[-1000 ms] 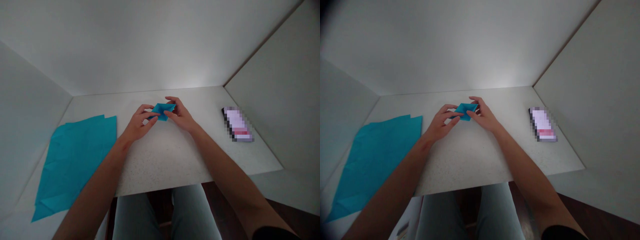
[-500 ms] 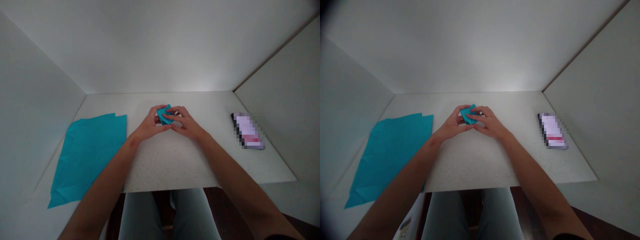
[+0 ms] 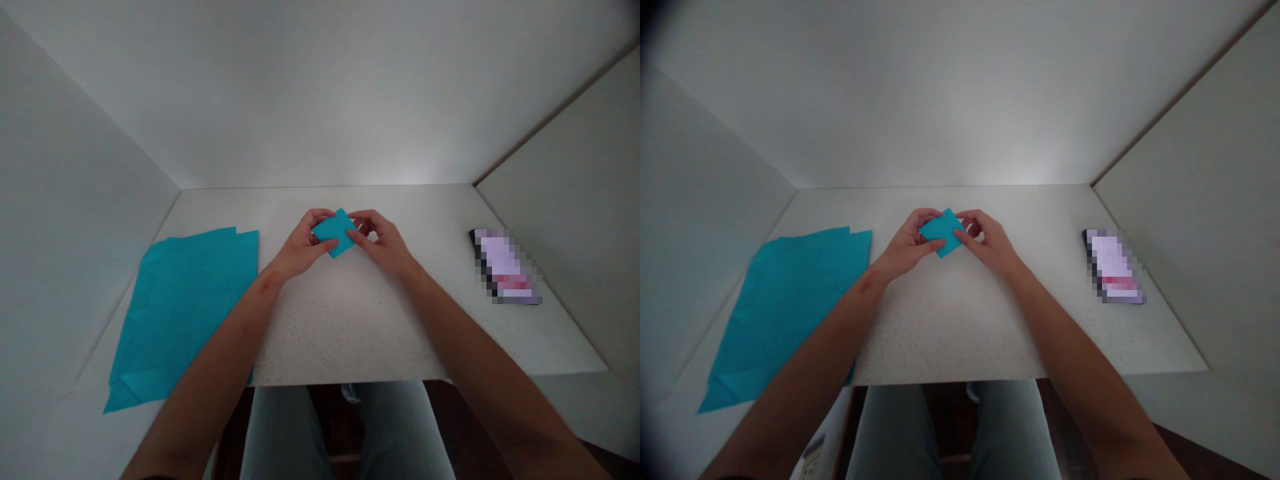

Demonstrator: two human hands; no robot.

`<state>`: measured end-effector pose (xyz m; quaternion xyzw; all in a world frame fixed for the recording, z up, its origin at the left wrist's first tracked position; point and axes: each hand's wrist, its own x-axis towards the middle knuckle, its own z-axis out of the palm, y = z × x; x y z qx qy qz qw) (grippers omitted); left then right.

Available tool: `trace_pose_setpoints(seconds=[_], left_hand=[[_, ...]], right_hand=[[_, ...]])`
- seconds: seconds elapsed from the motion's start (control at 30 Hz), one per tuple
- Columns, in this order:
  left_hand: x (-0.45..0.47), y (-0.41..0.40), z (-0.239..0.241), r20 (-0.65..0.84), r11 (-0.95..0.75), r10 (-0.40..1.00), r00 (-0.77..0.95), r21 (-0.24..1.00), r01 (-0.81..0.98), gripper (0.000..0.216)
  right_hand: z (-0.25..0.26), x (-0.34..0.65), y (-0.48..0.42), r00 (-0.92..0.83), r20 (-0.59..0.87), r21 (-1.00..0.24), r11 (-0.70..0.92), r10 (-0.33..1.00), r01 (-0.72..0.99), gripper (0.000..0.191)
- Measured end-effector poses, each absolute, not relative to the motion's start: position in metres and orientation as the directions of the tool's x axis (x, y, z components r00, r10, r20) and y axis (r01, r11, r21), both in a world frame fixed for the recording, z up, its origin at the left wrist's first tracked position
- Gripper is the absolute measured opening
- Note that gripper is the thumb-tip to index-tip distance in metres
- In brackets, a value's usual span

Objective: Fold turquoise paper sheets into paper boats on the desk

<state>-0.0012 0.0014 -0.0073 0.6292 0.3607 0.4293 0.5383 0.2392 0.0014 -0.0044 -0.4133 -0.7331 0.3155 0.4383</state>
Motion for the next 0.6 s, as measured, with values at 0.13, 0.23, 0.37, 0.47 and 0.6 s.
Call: trace_pose_setpoints(seconds=[0.13, 0.23, 0.37, 0.47, 0.6], left_hand=[[-0.001, 0.002, -0.009, 0.137, -0.161, 0.922, 0.362, 0.986, 0.037, 0.076], [-0.001, 0.002, -0.008, 0.106, -0.157, 0.928, 0.357, 0.981, 0.116, 0.063], [0.001, -0.003, 0.003, 0.086, -0.187, 0.926, 0.368, 0.95, 0.248, 0.046], [0.0, -0.005, 0.011, 0.126, -0.224, 0.937, 0.326, 0.933, 0.282, 0.046], [-0.001, -0.004, 0.013, 0.193, -0.276, 0.94, 0.282, 0.916, 0.291, 0.042]], right_hand=[[-0.007, 0.238, 0.006, -0.223, 0.261, -0.93, 0.307, 0.939, 0.2, 0.056], [-0.008, 0.237, 0.006, -0.215, 0.215, -0.939, 0.262, 0.953, 0.221, 0.055], [-0.001, 0.236, 0.002, -0.275, 0.22, -0.899, 0.304, 0.936, 0.316, 0.051], [0.007, 0.235, -0.001, -0.342, 0.241, -0.869, 0.359, 0.908, 0.341, 0.048], [0.009, 0.235, -0.002, -0.394, 0.234, -0.867, 0.374, 0.889, 0.33, 0.047]])
